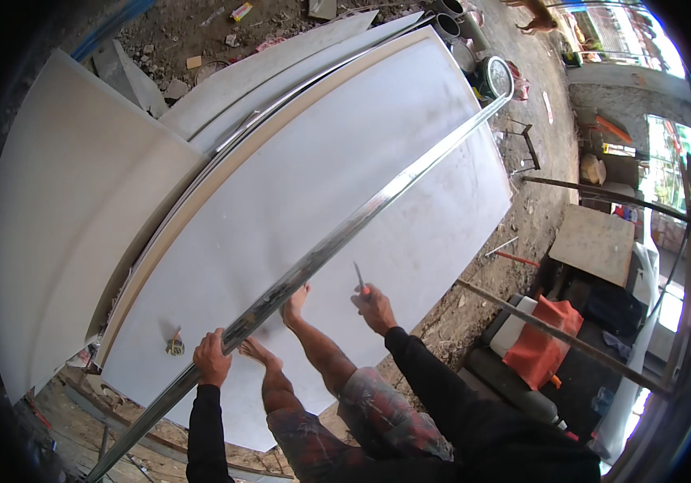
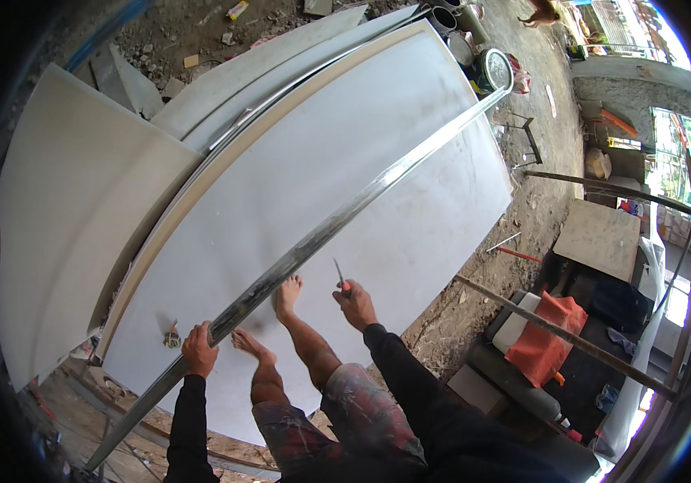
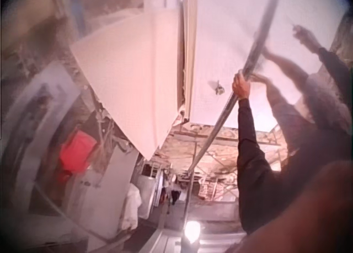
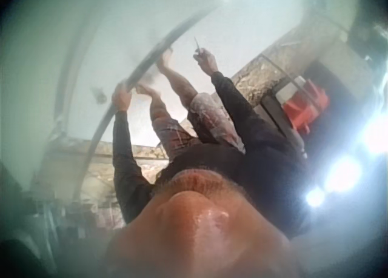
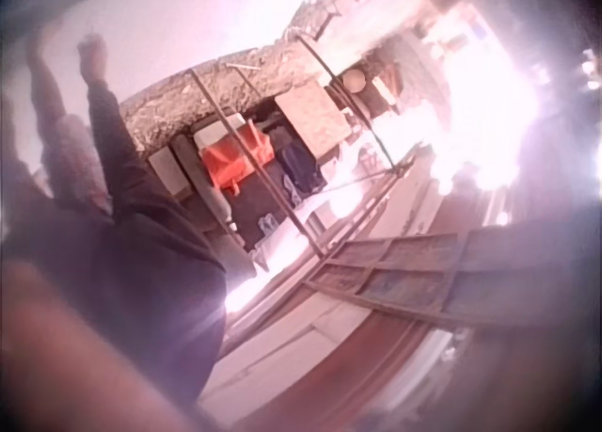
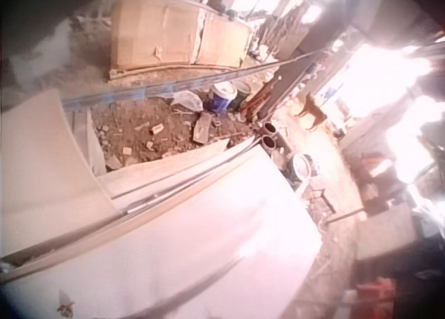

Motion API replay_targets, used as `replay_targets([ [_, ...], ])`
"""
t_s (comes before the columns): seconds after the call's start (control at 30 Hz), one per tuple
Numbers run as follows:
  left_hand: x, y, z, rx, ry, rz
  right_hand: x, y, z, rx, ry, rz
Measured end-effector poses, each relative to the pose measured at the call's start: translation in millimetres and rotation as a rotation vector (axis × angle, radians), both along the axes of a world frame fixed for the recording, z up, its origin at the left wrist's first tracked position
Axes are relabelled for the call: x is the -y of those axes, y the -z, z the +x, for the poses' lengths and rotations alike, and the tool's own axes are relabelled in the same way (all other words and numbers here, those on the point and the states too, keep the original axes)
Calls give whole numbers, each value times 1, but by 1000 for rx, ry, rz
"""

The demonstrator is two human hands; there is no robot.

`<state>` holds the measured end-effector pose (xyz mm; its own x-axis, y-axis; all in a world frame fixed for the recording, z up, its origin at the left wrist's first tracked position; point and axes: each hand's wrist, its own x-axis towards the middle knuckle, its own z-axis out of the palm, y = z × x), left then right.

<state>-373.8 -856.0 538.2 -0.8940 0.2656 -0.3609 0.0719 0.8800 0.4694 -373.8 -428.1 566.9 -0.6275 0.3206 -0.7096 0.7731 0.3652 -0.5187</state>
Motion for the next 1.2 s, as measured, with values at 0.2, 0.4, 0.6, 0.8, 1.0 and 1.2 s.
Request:
replay_targets([
  [0.2,43,-16,-37,-14,-5,-25,-19,7,-51,-82,92,-19],
  [0.4,74,0,-79,105,-97,-70,19,1,-71,9,117,0],
  [0.6,99,56,-137,-52,-114,-42,94,7,-57,50,127,-28],
  [0.8,129,109,-176,-84,-126,-70,180,30,-39,106,116,-147],
  [1.0,160,176,-194,-153,-112,-47,244,46,-71,152,264,-322],
  [1.2,169,257,-212,-38,-181,-279,255,87,-95,282,242,-351],
])
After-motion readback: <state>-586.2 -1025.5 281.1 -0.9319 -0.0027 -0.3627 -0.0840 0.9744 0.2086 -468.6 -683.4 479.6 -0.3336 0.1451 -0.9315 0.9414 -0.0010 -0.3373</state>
